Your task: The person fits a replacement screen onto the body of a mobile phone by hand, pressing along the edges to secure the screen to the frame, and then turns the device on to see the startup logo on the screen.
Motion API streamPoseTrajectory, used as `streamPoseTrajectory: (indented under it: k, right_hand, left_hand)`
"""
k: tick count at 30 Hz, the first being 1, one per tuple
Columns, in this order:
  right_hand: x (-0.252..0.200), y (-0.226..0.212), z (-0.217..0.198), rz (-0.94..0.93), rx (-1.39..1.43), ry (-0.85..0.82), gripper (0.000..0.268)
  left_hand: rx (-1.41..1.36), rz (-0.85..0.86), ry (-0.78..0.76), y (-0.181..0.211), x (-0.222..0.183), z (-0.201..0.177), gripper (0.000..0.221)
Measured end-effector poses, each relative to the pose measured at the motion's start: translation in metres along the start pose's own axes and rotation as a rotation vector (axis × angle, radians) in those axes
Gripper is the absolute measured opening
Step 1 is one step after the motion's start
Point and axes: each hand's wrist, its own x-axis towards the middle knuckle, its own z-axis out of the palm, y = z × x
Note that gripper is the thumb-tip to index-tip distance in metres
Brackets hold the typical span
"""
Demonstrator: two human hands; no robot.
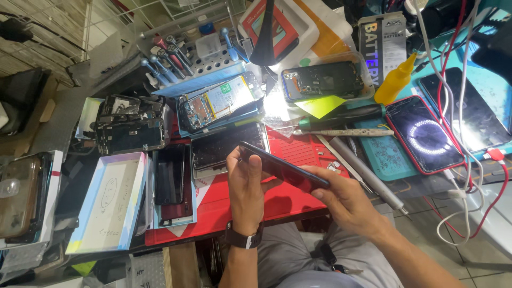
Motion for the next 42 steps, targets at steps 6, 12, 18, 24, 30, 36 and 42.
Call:
streamPoseTrajectory:
  k: [6, 12, 18, 24, 30, 36, 42]
  right_hand:
    - [0.01, 0.001, -0.028, 0.319, 0.261, 0.113, 0.046]
    - [0.031, -0.009, -0.058, 0.318, 0.53, -0.071, 0.042]
    - [0.059, -0.024, -0.064, 0.378, 0.527, -0.259, 0.041]
    - [0.078, -0.027, -0.062, 0.483, 0.49, -0.311, 0.053]
    - [0.078, -0.032, -0.051, 0.466, 0.734, -0.35, 0.061]
    - [0.07, -0.022, -0.03, 0.496, 0.582, -0.188, 0.055]
    - [0.063, -0.026, -0.021, 0.463, 0.56, -0.134, 0.056]
  left_hand:
    - [0.092, -0.122, -0.094, 0.004, -0.016, -0.016, 0.058]
    - [0.708, 0.153, -0.089, 0.024, -0.031, -0.029, 0.058]
    - [0.93, 0.803, -0.371, 0.053, -0.01, -0.014, 0.077]
    - [0.873, 0.522, -0.576, 0.047, 0.005, -0.001, 0.087]
    - [0.509, 0.054, -0.483, 0.029, 0.011, -0.005, 0.078]
    - [0.408, -0.008, -0.422, 0.008, 0.011, -0.005, 0.075]
    - [0.326, -0.039, -0.381, -0.005, 0.013, -0.002, 0.075]
